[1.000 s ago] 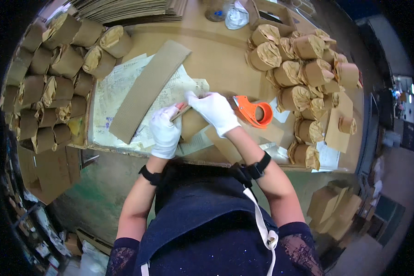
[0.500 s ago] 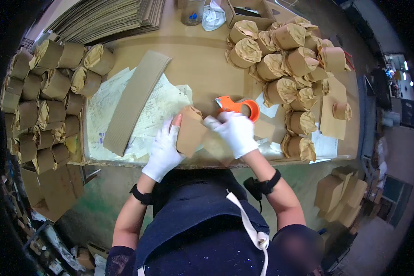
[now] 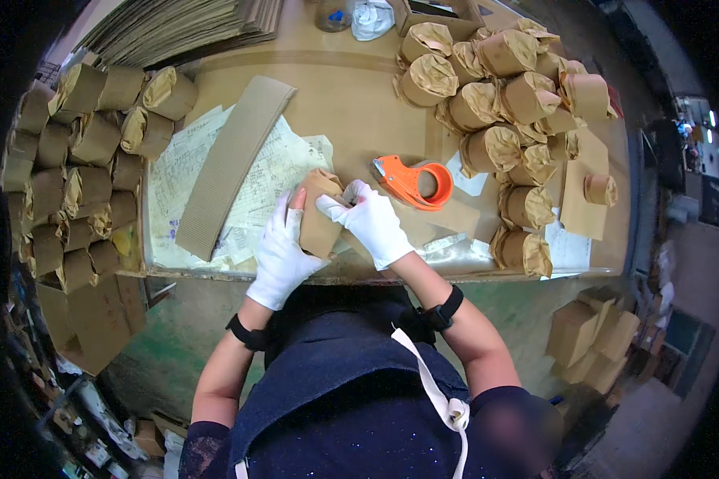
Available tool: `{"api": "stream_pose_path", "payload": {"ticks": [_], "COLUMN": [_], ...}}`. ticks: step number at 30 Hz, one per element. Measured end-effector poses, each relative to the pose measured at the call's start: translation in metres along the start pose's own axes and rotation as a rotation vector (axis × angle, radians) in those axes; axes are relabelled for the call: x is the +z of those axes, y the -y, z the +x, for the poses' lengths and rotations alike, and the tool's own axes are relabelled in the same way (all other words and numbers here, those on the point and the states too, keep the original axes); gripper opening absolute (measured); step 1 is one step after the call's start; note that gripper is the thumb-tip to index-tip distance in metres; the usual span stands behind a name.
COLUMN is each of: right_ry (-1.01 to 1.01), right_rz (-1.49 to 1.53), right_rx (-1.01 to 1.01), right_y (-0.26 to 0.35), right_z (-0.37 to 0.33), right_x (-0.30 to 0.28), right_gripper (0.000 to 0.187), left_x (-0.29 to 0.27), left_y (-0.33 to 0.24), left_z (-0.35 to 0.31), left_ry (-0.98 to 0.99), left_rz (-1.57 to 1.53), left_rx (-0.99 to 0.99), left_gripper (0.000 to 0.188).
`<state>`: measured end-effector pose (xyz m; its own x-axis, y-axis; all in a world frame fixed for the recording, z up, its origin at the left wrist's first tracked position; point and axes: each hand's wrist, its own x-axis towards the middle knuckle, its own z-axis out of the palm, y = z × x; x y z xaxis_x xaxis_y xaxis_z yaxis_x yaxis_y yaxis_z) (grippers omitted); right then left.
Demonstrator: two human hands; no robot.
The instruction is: The person repeatedly picks up small brown paper-wrapped items, places them onto a flat piece of cardboard, folds the cardboard to enclose the item, and seals it with a handheld tape dispenser. The sealed packages are then placed into a pile on the right side of the table.
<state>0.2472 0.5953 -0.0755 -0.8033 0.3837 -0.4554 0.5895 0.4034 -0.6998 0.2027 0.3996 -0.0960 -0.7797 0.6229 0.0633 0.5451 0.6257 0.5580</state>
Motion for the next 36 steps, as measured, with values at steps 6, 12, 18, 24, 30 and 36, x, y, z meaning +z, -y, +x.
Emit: {"api": "stream_pose_path", "payload": {"ticks": [6,12,18,24,30,36], "right_ry": [-0.023,0.177,0.207,0.028,-0.074,-0.566], "right_rz": [0.305,0.135,0.488,0.172,-0.288,-1.01], "right_rx": [0.014,0.104,0.066,0.099,-0.07,-0.38], "right_y": [-0.006,0.01,0.034,-0.012,-0.017,-0.063], "right_z": [0.006,0.027,0.035,0.003,0.001,0.013], "right_x": [0.004,-0.014,0.016,0.018,-0.006,-0.072], "right_gripper": [0.069,0.075,0.049,0.06,0.072,0.057], "left_x": [0.027,0.019,-0.002,0.022,0.009,0.023], "left_y": [0.01,0.03,0.008,0.02,0.015,-0.005], "left_z": [0.011,0.024,0.029,0.014,0.019,0.009], "left_ry": [-0.352,-0.343,-0.28,0.085,0.18,0.006], "left_rz": [-0.287,-0.256,0.173,0.034,-0.107,0.073], "left_rx": [-0.008,0.043,0.035,-0.076,-0.193,-0.105], "left_gripper": [0.061,0.043,0.073,0.102,0.106,0.111]}}
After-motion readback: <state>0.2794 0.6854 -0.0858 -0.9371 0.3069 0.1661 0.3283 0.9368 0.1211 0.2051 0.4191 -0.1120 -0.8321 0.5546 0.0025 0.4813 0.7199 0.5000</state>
